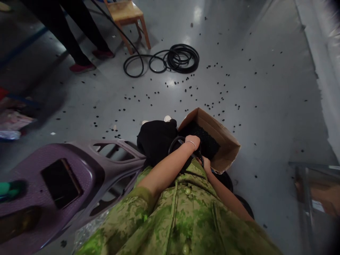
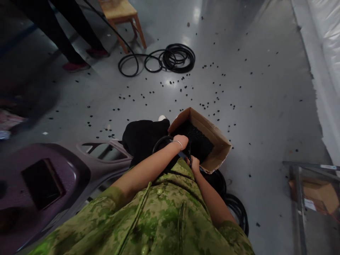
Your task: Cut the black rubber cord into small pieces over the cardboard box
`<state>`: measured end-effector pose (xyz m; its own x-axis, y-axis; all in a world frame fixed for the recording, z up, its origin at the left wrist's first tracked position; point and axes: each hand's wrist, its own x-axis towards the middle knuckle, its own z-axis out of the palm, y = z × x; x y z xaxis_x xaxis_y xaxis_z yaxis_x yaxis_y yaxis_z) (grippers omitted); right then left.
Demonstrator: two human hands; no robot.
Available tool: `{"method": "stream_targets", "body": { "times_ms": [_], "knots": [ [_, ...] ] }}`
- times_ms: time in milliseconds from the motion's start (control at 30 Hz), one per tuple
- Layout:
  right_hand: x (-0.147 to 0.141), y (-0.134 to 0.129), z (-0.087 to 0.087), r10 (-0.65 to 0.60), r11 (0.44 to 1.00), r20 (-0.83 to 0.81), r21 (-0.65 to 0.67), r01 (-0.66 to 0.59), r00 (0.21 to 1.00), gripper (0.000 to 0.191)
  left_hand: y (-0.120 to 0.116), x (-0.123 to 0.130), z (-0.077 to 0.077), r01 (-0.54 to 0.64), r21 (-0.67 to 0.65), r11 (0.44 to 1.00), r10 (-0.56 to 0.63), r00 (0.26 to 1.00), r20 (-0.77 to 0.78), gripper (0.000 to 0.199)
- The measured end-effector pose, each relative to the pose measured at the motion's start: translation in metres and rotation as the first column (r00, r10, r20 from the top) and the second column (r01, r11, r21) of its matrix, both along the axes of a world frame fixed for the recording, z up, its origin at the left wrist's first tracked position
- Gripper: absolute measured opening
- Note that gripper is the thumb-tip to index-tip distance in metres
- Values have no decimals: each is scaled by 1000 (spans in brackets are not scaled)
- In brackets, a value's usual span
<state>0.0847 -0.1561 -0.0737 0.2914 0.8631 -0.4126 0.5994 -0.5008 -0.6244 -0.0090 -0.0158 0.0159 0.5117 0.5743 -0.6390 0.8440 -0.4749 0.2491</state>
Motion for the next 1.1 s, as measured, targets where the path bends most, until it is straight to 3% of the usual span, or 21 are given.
{"method": "stream_targets", "body": {
  "times_ms": [200,400,567,867,1100],
  "knots": [
    [2,-2,2,-2,1000,-11,14,2,1000,48,-6,-4,10,-36,219,975,34,999,13,29],
    [4,-4,10,-7,1000,-29,11,7,1000,50,-5,-4,10,-31,68,997,32,999,-15,32],
    [6,-5,18,-26,1000,-43,11,27,999,52,-6,-3,7,1,104,995,-7,999,52,32],
    [6,-1,20,-101,994,-94,33,105,990,51,-8,-2,14,75,144,987,-94,987,130,32],
    [2,6,25,-64,998,-65,0,64,996,47,-4,0,3,6,78,997,-14,994,113,31]
  ]
}}
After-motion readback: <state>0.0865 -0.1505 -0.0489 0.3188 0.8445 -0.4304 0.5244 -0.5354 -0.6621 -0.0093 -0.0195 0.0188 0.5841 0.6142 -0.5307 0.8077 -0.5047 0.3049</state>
